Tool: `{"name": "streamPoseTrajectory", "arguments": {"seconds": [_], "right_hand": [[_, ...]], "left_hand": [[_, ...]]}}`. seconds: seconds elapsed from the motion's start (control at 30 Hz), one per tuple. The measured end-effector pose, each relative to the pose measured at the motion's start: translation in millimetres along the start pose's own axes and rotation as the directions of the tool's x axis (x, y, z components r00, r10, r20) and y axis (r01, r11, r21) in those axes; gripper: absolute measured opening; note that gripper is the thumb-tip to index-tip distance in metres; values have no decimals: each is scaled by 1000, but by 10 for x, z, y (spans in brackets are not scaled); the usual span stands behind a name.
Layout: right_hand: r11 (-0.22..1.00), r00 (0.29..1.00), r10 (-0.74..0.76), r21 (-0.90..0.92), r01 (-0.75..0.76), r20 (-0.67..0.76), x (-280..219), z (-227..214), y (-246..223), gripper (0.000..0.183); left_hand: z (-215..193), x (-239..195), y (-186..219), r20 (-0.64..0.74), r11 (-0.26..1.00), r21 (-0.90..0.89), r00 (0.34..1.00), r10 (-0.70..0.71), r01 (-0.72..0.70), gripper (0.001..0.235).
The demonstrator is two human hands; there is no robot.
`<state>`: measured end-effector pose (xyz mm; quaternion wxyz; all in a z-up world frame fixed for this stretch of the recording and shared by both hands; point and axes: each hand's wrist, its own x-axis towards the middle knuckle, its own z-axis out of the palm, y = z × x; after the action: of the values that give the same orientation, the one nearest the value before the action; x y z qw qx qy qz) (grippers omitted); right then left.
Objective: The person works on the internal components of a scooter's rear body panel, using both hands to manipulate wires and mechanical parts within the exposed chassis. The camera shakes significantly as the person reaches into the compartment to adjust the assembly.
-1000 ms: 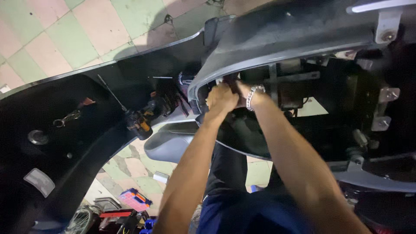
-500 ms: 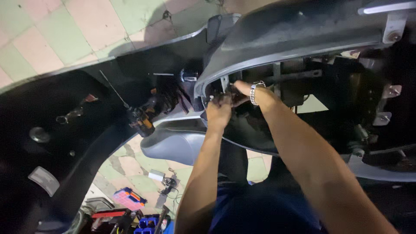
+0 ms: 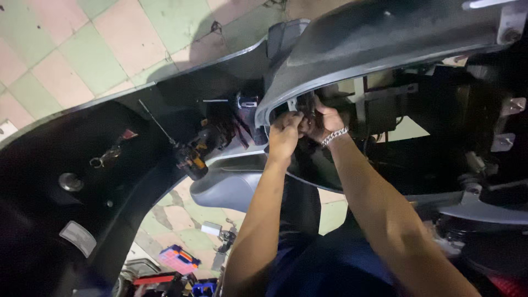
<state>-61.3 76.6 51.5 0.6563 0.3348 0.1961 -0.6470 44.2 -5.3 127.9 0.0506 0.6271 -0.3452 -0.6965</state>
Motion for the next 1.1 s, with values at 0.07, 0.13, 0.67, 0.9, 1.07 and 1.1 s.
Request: {"name": "streamPoseTrajectory", "arguments": {"seconds": [0.07,0.13,0.67,0.9,1.07,1.1], "right_hand": [[980,989,142,-135,-145,-32,40,-113,-108,29],[927,965,200,-286,-241,-167,77,-256,-330,27],[772,936,39,-584,-251,-350,444,-740,-208,23],[795,949,41,-565,-220,-312,536,-619,-2,23],[722,937,32,-641,-262,-348,748,-628,-76,24],[732,935,58,-622,-278,-350,720,-642,-128,24]], "left_hand": [[-64,-4,-45,18,1000,20,1000,4,-4,19],[4,-11,-86,-13,995,100,1000,12,-11,28],[622,-13,-31,201,202,948,954,223,-247,40],[158,7,-703,-9,989,65,991,-130,131,38],[279,-29,-507,-128,872,483,978,163,-82,42],[372,-70,-397,-110,819,559,967,230,-131,41]]}}
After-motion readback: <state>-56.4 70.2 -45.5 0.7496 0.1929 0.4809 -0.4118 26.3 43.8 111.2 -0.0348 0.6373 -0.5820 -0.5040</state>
